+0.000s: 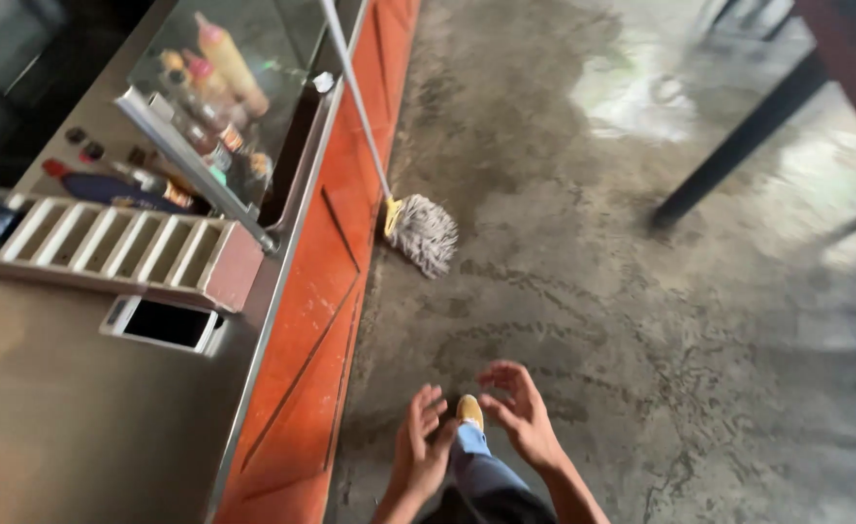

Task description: Mopping the floor in a restaurant bar area after applying cleaning solution.

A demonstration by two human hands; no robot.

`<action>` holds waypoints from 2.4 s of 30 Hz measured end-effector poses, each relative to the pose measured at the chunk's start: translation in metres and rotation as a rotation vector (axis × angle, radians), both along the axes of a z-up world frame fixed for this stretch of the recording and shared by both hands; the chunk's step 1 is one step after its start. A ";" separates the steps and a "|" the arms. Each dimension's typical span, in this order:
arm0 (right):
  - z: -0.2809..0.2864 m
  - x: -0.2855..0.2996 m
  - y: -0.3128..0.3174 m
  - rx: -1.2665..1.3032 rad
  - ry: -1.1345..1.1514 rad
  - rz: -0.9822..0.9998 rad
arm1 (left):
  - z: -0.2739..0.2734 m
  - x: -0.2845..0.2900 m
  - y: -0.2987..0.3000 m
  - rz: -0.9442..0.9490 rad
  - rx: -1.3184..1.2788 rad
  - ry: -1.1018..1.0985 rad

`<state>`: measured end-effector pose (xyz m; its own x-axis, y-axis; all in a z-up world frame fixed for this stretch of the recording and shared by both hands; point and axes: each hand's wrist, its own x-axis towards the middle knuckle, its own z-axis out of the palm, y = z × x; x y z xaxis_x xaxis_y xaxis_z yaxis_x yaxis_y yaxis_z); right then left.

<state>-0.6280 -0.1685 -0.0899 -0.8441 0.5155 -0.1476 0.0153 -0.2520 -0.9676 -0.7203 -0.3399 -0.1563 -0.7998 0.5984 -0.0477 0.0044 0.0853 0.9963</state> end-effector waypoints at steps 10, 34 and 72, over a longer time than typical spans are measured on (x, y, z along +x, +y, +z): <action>0.054 -0.187 0.136 0.062 0.163 0.200 | 0.044 -0.153 0.132 0.161 0.109 0.040; 0.122 -0.700 0.266 0.459 0.124 0.098 | 0.078 -0.727 0.392 0.405 0.409 0.223; 0.156 -0.231 0.244 0.209 0.647 -0.546 | 0.142 -0.273 0.407 -0.634 0.277 0.658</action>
